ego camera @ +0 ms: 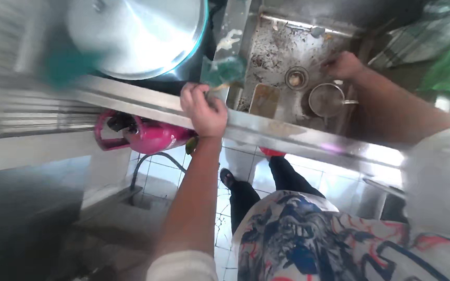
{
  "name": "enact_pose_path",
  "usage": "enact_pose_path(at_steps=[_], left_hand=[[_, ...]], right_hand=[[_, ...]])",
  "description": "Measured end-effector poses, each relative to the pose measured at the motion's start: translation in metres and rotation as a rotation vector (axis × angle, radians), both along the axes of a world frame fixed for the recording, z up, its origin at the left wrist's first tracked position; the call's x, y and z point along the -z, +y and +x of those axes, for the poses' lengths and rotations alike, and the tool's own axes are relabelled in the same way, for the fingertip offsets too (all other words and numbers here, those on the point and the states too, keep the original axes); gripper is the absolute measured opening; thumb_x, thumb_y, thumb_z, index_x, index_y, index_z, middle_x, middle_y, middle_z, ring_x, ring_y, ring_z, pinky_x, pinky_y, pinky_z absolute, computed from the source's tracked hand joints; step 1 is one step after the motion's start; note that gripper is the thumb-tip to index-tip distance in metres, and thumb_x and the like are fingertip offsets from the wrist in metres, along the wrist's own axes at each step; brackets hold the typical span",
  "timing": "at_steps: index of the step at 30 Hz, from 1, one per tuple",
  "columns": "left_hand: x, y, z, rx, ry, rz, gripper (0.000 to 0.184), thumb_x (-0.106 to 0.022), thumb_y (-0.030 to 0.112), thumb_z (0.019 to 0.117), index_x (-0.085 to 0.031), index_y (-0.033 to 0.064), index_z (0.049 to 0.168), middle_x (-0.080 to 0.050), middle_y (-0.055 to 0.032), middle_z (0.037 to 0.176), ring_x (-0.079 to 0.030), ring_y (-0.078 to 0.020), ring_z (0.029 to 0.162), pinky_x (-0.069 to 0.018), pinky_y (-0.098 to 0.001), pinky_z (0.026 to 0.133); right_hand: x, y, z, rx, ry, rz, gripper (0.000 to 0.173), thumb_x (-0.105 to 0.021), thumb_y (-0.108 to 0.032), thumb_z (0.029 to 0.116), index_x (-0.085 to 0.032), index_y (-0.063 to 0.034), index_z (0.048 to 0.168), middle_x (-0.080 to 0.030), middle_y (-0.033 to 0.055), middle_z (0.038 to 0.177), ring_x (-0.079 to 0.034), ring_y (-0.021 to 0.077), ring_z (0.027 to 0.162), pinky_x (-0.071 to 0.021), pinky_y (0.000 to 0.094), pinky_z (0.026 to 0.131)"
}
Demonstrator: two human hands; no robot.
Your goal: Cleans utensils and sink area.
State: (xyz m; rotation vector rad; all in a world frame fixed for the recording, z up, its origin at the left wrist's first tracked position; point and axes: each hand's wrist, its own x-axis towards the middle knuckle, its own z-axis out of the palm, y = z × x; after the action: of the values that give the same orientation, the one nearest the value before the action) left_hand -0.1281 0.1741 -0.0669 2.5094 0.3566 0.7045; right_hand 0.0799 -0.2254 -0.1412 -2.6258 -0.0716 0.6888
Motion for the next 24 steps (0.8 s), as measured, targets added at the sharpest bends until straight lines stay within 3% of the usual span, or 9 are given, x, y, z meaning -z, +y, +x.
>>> enact_pose_path(at_steps=[5, 8, 10, 12, 15, 17, 20, 22, 24], left_hand=[[-0.014, 0.004, -0.002, 0.152, 0.056, -0.094, 0.03, -0.063, 0.012, 0.089, -0.069, 0.0003, 0.116, -0.062, -0.0242, 0.127, -0.055, -0.0396, 0.127, -0.0411, -0.0507, 0.11], [0.001, 0.012, -0.015, 0.278, -0.284, -0.144, 0.026, -0.061, 0.01, 0.0851, -0.07, 0.0012, 0.107, -0.066, -0.0225, 0.118, -0.058, -0.0382, 0.122, -0.0436, -0.0491, 0.106], [0.003, 0.026, -0.059, 0.348, -0.362, -0.209, 0.027, -0.058, 0.012, 0.0899, -0.069, -0.0005, 0.111, -0.062, -0.0275, 0.127, -0.052, -0.0418, 0.131, -0.0401, -0.051, 0.111], [0.02, 0.057, -0.132, 0.347, -0.261, -0.257, 0.028, -0.058, 0.013, 0.0947, -0.066, -0.0029, 0.116, -0.057, -0.0297, 0.136, -0.049, -0.0416, 0.135, -0.0406, -0.0519, 0.114], [0.115, 0.111, -0.29, 0.153, 0.328, -0.304, 0.032, -0.059, 0.015, 0.0992, -0.062, -0.0038, 0.125, -0.057, -0.0261, 0.137, -0.054, -0.0374, 0.132, -0.0459, -0.0496, 0.111], [0.178, 0.143, -0.414, 0.07, 0.92, -0.36, 0.041, -0.056, 0.018, 0.1023, -0.059, -0.0075, 0.134, -0.055, -0.0305, 0.141, -0.05, -0.0426, 0.137, -0.0395, -0.0517, 0.117], [0.189, 0.151, -0.57, 0.009, 1.635, -0.389, 0.04, -0.054, 0.024, 0.1053, -0.064, -0.0092, 0.126, -0.061, -0.0312, 0.133, -0.055, -0.045, 0.131, -0.0413, -0.0575, 0.112], [0.182, 0.143, -0.635, -0.051, 1.944, -0.369, 0.041, -0.052, 0.029, 0.1059, -0.068, -0.0059, 0.12, -0.064, -0.0271, 0.132, -0.057, -0.0417, 0.129, -0.0444, -0.0576, 0.109], [0.186, 0.131, -0.661, -0.119, 2.076, -0.395, 0.042, -0.048, 0.029, 0.1078, -0.07, -0.0048, 0.119, -0.064, -0.0247, 0.133, -0.058, -0.0394, 0.129, -0.0454, -0.057, 0.107]], right_hand=[[-0.079, 0.009, -0.078, 0.154, -0.147, 0.099, 0.032, -0.061, -0.022, 0.1046, -0.068, -0.0022, 0.128, -0.067, 0.0253, 0.127, -0.065, 0.0394, 0.117, -0.0468, 0.0612, 0.104], [-0.101, 0.013, -0.122, 0.211, -0.238, 0.118, 0.034, -0.059, -0.026, 0.1041, -0.067, -0.0046, 0.13, -0.067, 0.0208, 0.124, -0.066, 0.0272, 0.108, -0.0518, 0.0485, 0.098], [-0.113, 0.02, -0.146, 0.261, -0.281, 0.125, 0.036, -0.061, -0.031, 0.103, -0.067, -0.0069, 0.128, -0.067, 0.0166, 0.121, -0.065, 0.0215, 0.101, -0.0537, 0.0443, 0.092], [-0.123, 0.031, -0.161, 0.311, -0.299, 0.094, 0.039, -0.061, -0.034, 0.1013, -0.066, -0.0082, 0.131, -0.068, 0.0162, 0.125, -0.067, 0.023, 0.108, -0.0537, 0.0463, 0.098], [-0.122, 0.047, -0.173, 0.302, -0.211, -0.067, 0.045, -0.065, -0.028, 0.1005, -0.062, -0.0014, 0.137, -0.062, 0.0306, 0.132, -0.06, 0.0468, 0.123, -0.0428, 0.0685, 0.105], [-0.131, 0.066, -0.182, 0.288, -0.299, -0.126, 0.046, -0.064, -0.028, 0.0993, -0.062, -0.0014, 0.137, -0.062, 0.0312, 0.132, -0.06, 0.0478, 0.123, -0.0434, 0.0683, 0.105], [-0.155, 0.103, -0.193, 0.179, -0.499, -0.06, 0.046, -0.058, -0.032, 0.1002, -0.063, -0.0039, 0.136, -0.06, 0.0276, 0.135, -0.064, 0.0372, 0.118, -0.0494, 0.0525, 0.105], [-0.162, 0.121, -0.208, 0.078, -0.519, -0.053, 0.042, -0.058, -0.029, 0.1013, -0.065, 0.0001, 0.131, -0.057, 0.0324, 0.134, -0.063, 0.0429, 0.117, -0.0484, 0.0571, 0.103], [-0.17, 0.144, -0.232, -0.022, -0.55, -0.089, 0.041, -0.055, -0.026, 0.1028, -0.064, 0.0016, 0.132, -0.057, 0.0335, 0.134, -0.063, 0.0449, 0.114, -0.0493, 0.0587, 0.101]])
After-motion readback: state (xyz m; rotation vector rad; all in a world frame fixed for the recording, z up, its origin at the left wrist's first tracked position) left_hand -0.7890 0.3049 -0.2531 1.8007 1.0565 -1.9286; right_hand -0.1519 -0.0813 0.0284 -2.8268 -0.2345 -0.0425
